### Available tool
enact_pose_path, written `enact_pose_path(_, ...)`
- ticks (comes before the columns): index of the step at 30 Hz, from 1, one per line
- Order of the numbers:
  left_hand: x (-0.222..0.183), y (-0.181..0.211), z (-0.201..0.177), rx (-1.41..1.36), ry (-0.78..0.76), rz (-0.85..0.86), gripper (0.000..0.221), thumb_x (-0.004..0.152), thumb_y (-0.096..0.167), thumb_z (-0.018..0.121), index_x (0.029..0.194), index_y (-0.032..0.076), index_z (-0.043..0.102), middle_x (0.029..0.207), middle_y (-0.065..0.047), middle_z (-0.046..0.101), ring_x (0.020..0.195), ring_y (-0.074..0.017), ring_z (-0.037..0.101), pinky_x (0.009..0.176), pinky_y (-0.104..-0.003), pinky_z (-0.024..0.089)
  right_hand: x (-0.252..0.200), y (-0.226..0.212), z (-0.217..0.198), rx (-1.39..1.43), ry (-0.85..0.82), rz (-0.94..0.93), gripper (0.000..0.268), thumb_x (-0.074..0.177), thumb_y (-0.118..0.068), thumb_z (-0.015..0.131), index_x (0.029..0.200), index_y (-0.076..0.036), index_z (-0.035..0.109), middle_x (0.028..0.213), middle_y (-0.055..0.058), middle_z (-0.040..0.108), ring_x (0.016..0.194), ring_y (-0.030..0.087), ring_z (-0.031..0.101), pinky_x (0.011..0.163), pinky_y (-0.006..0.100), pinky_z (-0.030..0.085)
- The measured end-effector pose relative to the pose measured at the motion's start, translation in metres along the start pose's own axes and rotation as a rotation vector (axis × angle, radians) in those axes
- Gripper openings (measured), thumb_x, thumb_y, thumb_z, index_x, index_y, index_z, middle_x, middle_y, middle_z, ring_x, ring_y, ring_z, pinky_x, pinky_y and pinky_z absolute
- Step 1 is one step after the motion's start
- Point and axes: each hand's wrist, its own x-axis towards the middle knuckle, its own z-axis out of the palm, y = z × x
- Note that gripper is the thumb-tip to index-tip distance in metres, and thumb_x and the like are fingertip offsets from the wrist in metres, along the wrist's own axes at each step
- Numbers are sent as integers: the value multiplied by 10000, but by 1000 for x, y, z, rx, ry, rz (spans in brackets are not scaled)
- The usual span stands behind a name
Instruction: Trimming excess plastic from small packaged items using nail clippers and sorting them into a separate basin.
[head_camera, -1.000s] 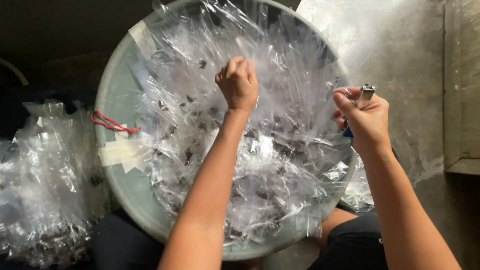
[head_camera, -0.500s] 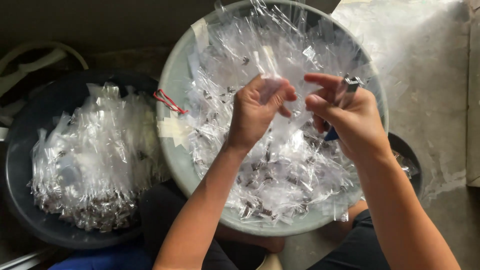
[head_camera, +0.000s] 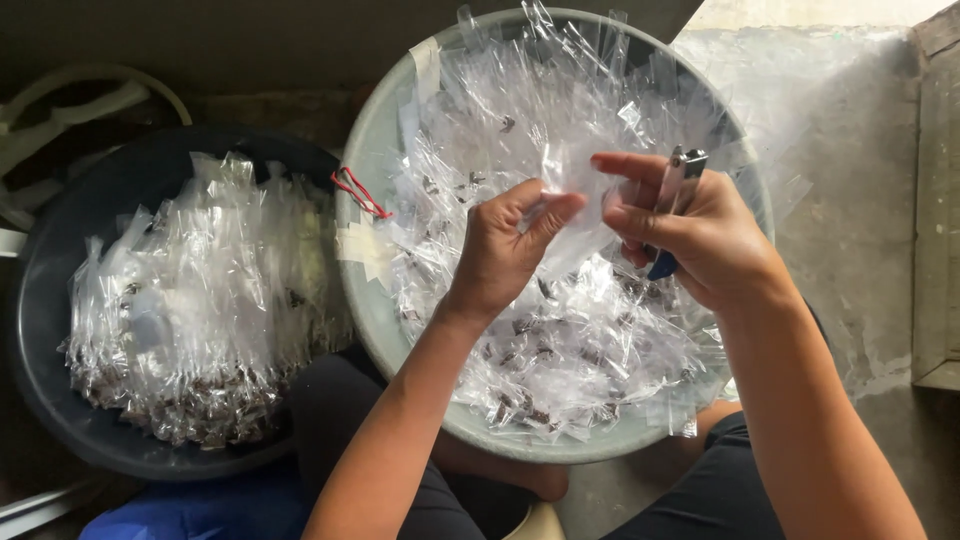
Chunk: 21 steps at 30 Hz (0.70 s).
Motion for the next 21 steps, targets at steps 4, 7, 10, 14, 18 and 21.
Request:
enact_pose_path(4,-5,5,-2,66,-8,110,249,986,330,707,822,144,723,709,-50,727,731,-57,653,686,-263,556,-1,-5,-2,14,-59,72,565,816,26,788,1328,156,588,712,65,579,612,113,567,475,262,501)
enact_pose_path(7,-4,17,-4,83,-70,187,191,992,298,693,900,140,748,796,-87,752,817,-180,749,768,-322,590,1,-5,-3,21,-67,108,457,806,24,802,1220,140,646,715,75,596,609,110,568,471,261,494)
enact_pose_path(10,-5,22,-6,89,-115,194,169,1003,279,677,978,129,750,872,-115,765,910,-237,770,838,-364,605,7,12,-13,28,-36,117,308,799,45,818,1071,125,698,697,116,630,582,129,591,462,276,502)
enact_pose_path(14,-11,8,-4,24,-103,64,296,1028,334,646,1161,86,740,1051,-180,775,1055,-273,745,954,-439,591,12,27,-17,33,16,43,233,816,43,833,986,112,690,745,168,652,566,171,622,458,306,510)
enact_pose_path(18,-9,4,-24,-264,46,-118,431,1077,473,525,1199,113,729,1065,-97,783,1067,-168,722,1011,-378,572,10,22,-14,43,4,-30,220,823,32,820,991,92,691,877,225,692,643,198,669,496,302,542)
enact_pose_path(21,-2,10,-37,-340,184,-262,622,863,631,605,1134,71,619,649,49,431,597,-64,398,581,-214,376,2,7,-11,-53,-217,-25,142,886,-101,780,979,-35,696,884,62,687,682,90,665,593,175,588)
